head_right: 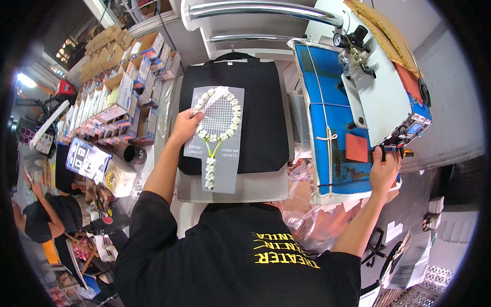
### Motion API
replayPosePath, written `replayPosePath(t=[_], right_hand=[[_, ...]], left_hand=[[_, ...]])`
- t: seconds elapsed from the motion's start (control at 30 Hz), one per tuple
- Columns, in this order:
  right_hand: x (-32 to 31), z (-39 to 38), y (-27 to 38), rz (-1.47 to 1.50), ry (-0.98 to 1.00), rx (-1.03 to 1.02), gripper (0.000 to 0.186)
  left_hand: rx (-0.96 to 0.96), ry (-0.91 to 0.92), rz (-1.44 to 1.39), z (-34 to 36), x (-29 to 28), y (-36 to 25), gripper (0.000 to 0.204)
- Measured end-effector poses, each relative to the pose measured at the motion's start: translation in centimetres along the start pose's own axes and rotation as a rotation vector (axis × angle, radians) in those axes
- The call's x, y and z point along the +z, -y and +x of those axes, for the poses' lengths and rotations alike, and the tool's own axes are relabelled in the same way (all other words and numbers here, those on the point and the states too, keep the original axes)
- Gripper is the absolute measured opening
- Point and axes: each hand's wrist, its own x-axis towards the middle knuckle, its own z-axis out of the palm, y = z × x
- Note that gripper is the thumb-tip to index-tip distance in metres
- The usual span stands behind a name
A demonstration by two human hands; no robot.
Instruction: The person cuts a stencil with scissors, aligns a black tote bag on a heat press, and positions the stencil and a floral border on the bag.
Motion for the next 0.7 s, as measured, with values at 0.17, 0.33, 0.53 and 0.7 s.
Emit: replayPosePath(t=[0.17, 0.33, 0.53, 0.7], right_hand=[[1.9, -0.1, -1.4, -0.071, -0.134, 0.033, 0.037], [3.3, -0.8, 5.5, -0.154, -0.438, 0.077, 0.022], [11.8, -7.8, 24.7, 0.468, 0.204, -0.07, 0.03], [17.5, -10.6, 30.4, 0.4, 0.46, -0.313, 0.052]], left_hand=[[-0.032, 0.023, 0.198, 5.7, -0.8, 0.1, 0.025], [0.044, -0.329, 0.643, 7.5, -1.6, -1.8, 0.033], [0.678, -0.163, 0.739, 1.3, -2.5, 0.1, 0.022], [0.628, 0.044, 0.885, -3.2, -1.1, 2.4, 0.039]])
